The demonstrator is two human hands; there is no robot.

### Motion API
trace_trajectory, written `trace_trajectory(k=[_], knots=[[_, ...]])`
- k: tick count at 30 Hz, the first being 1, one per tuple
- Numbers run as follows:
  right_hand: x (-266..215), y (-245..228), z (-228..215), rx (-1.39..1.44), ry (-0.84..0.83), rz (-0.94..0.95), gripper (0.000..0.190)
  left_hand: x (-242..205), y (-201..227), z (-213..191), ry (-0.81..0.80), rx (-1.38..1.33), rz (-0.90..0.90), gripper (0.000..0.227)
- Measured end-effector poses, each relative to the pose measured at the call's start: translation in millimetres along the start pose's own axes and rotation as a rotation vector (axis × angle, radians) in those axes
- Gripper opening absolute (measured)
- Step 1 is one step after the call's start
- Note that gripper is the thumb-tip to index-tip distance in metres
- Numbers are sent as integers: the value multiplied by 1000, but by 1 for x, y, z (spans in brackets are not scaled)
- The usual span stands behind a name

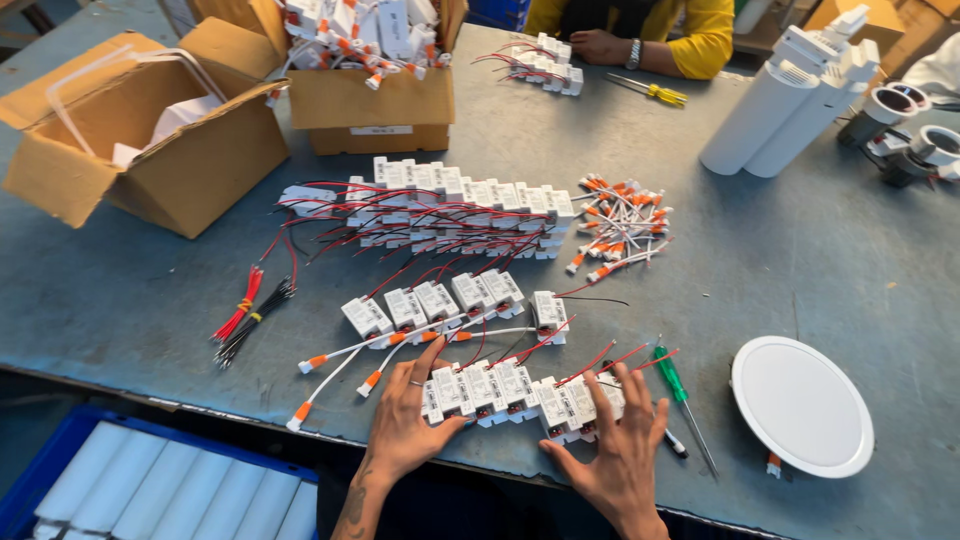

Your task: The person connects wires to small white electronic modules using a screwdriver. They pick up modules and wires, insert the wire ends into the terminals, and tighten the screws to secure the connections.

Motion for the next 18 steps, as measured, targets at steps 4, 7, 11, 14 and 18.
trace_trajectory(k=[4,7,11,14,18], knots=[[-7,4,-9,-17,117,101,113,0,2,-3,-5,-48,-3,116],[-5,-1,-3,50,109,57,101,0,4,-2,0,-40,-18,118],[3,-7,18,-101,-59,81,70,2,-3,3,-23,-14,-100,117],[7,7,16,-142,-24,107,64,3,-7,4,-21,-26,-65,115],[13,23,16,-127,-23,121,63,4,-10,6,-30,-65,-106,116]])
Point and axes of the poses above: each hand's wrist, its own x-axis towards the middle knuckle, its own z-axis out of the palm, y = z × x, the point moved 4 cm from there along x, towards the middle knuckle, and after that the axes turned 13 degrees about -z, right-handed, at the moved point
